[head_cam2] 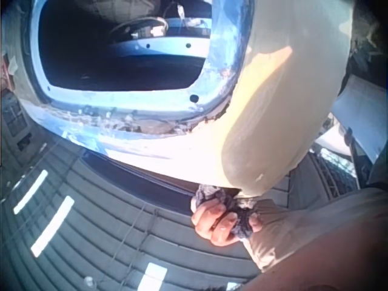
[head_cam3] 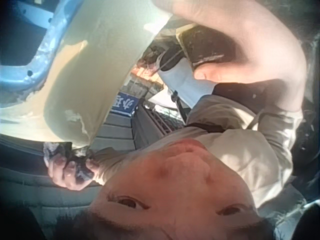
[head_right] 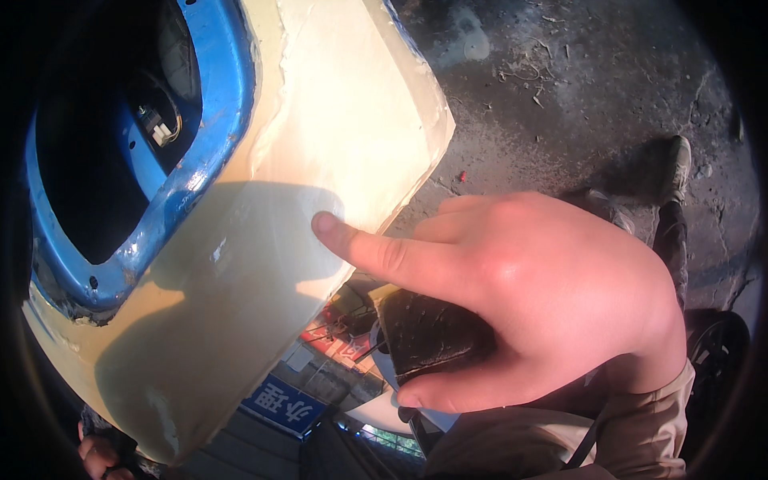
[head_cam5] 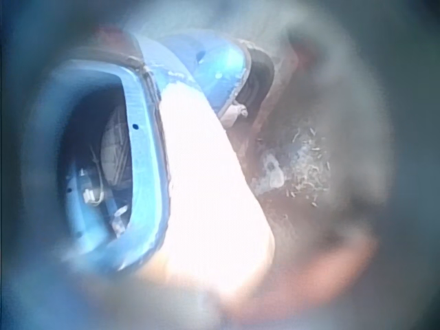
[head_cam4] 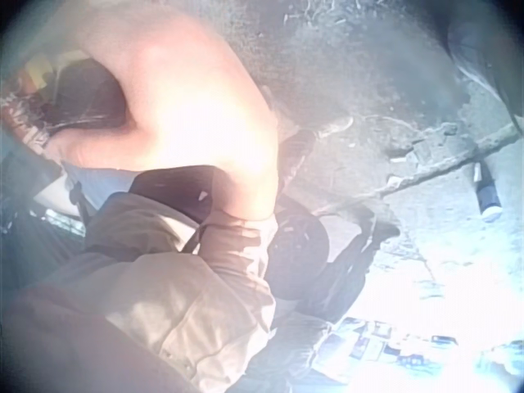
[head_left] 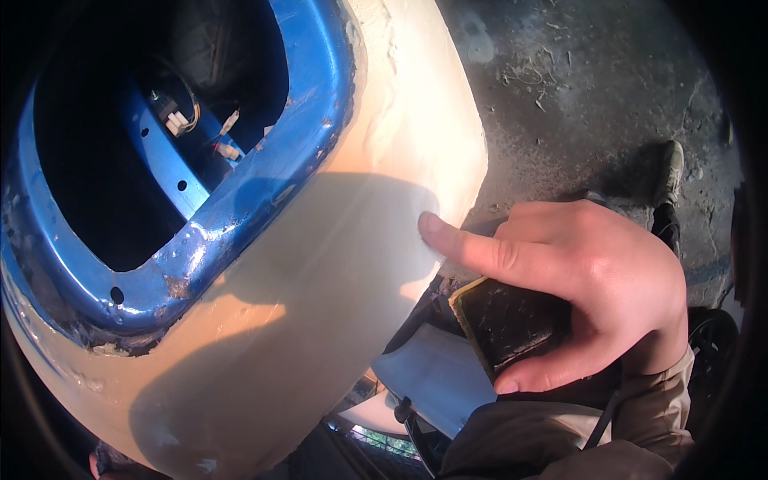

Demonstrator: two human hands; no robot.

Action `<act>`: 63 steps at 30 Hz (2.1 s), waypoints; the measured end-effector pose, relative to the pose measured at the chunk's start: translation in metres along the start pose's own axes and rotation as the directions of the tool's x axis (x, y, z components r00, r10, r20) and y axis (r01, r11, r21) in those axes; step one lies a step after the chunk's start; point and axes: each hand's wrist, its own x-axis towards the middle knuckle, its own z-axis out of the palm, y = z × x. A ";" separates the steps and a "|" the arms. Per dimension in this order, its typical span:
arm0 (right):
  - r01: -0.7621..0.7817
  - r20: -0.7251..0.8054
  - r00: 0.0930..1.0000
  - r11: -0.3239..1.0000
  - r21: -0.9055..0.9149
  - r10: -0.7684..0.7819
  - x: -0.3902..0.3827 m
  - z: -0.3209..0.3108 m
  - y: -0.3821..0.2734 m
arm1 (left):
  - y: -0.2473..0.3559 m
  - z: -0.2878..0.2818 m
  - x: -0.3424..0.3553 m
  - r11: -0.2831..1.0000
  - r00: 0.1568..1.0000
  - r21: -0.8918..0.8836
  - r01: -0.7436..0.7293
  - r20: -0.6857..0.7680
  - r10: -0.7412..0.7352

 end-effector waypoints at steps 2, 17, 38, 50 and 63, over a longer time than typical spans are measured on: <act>-0.041 0.030 0.999 0.999 -0.013 0.041 -0.002 -0.004 -0.001 | 0.001 -0.001 0.000 1.000 1.000 0.009 0.011 0.013 -0.011; -0.063 0.070 0.995 0.998 -0.026 0.065 -0.011 -0.001 -0.004 | 0.000 -0.008 0.002 1.000 0.997 0.025 0.016 0.072 -0.018; -0.071 -0.205 0.855 0.499 0.863 0.476 -0.061 0.030 0.028 | 0.012 -0.010 0.020 0.993 0.975 0.038 0.112 0.189 -0.118; 0.169 -0.423 0.706 0.444 0.880 0.568 -0.080 0.039 0.081 | 0.026 -0.003 0.024 0.976 0.975 0.120 0.181 0.113 -0.194; 0.223 -0.526 0.688 0.836 -0.501 -0.499 0.045 0.059 0.036 | 0.023 -0.009 0.026 0.984 0.971 0.059 0.170 0.161 -0.178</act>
